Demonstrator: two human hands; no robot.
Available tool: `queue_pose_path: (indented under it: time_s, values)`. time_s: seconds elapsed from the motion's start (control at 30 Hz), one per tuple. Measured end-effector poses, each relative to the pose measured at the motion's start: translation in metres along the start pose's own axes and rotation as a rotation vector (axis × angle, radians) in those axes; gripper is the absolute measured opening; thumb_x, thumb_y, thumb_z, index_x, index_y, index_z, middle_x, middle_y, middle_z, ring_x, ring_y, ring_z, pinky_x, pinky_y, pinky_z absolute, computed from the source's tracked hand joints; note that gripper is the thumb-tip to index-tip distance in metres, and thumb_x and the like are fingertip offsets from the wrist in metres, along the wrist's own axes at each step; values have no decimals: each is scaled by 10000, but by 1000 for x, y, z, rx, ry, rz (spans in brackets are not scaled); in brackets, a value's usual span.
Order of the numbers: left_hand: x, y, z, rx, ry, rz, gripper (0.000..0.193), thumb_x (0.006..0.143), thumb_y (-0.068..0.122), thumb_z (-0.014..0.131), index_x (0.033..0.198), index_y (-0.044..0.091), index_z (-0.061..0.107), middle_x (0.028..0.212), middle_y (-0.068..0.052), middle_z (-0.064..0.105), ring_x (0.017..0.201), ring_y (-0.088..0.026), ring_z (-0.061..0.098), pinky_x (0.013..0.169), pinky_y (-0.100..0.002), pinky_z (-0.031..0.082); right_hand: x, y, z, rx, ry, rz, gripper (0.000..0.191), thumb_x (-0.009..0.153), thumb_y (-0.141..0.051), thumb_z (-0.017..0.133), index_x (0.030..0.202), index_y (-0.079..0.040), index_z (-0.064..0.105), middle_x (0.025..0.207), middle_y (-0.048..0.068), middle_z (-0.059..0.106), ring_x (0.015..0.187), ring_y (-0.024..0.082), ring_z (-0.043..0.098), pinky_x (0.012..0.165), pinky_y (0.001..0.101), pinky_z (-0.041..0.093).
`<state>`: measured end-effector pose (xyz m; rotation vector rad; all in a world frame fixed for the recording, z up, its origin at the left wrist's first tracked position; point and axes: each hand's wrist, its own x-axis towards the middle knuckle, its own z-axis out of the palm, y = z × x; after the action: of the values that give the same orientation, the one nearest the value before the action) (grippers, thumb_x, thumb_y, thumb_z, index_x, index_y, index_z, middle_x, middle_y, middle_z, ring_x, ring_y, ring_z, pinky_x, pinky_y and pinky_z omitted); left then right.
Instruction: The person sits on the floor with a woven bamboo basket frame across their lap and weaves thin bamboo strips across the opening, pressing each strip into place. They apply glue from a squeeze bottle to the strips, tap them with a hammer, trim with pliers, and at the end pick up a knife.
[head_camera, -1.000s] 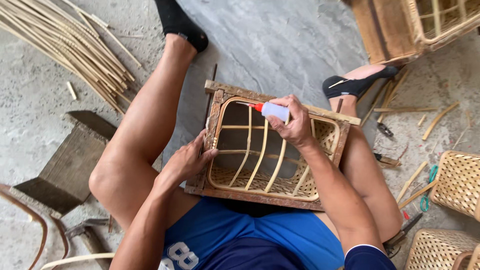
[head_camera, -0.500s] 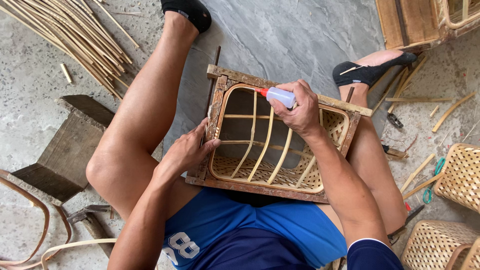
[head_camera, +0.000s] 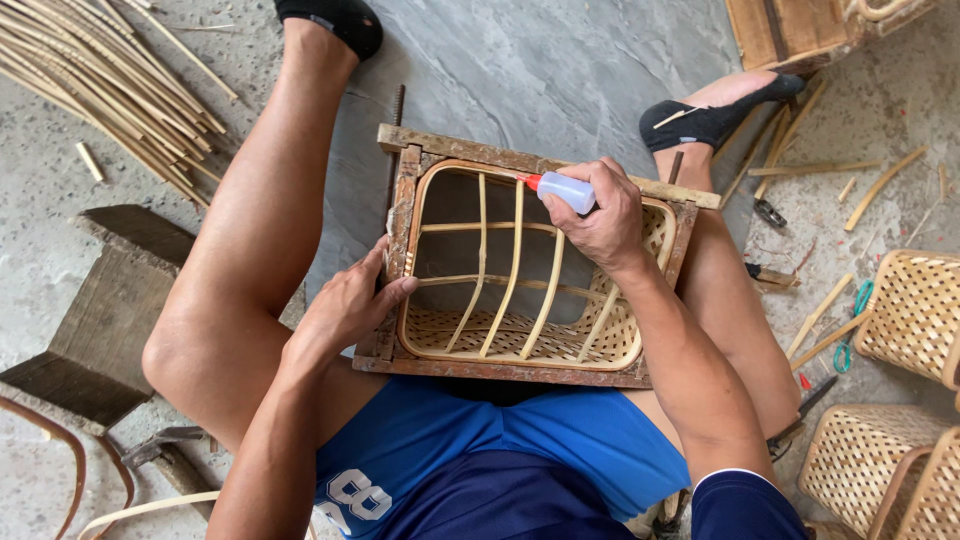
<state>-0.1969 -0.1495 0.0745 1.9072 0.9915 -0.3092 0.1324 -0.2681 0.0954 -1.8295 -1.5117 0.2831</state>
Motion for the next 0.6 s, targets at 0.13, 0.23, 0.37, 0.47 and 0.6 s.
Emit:
queue_pose_path:
  time_s: [0.13,0.23,0.37,0.47,0.6]
  values:
    - [-5,3,-2,-17,-2,-16,838,936,532,591,1542,-4,367,1133,-295,704,1117,-438,661,960,-498,504,-10,1,-16,-57,6,-18,254,910,-187,841,1024,-52,659,963,109,721,890,306,679,798,404,557]
    - [-8,6,-4,-18,1,-18,843,936,540,596,1531,-14,375,1144,-293,704,1140,-440,652,968,-500,496,-18,1,-27,-57,22,59,261,908,-189,845,1021,-47,658,953,108,712,880,291,692,783,390,559]
    - [-11,9,-6,-14,-4,-43,844,929,552,602,1535,6,388,1181,-298,687,1169,-437,640,971,-504,493,-30,3,-43,-66,32,48,237,899,-172,836,1005,-44,666,940,109,712,866,288,688,785,389,555]
    - [-13,12,-7,-11,-38,-122,853,916,566,591,1556,42,383,1164,-294,700,1172,-429,649,980,-505,500,-37,7,-52,-48,53,35,230,912,-168,828,1012,-38,667,958,109,724,880,282,699,801,386,562]
    - [-14,13,-6,2,-40,-156,878,897,597,599,1552,49,397,1151,-313,697,1171,-441,647,977,-514,504,-43,12,-55,-76,60,55,230,901,-166,830,1007,-33,675,940,115,714,882,291,703,806,394,565]
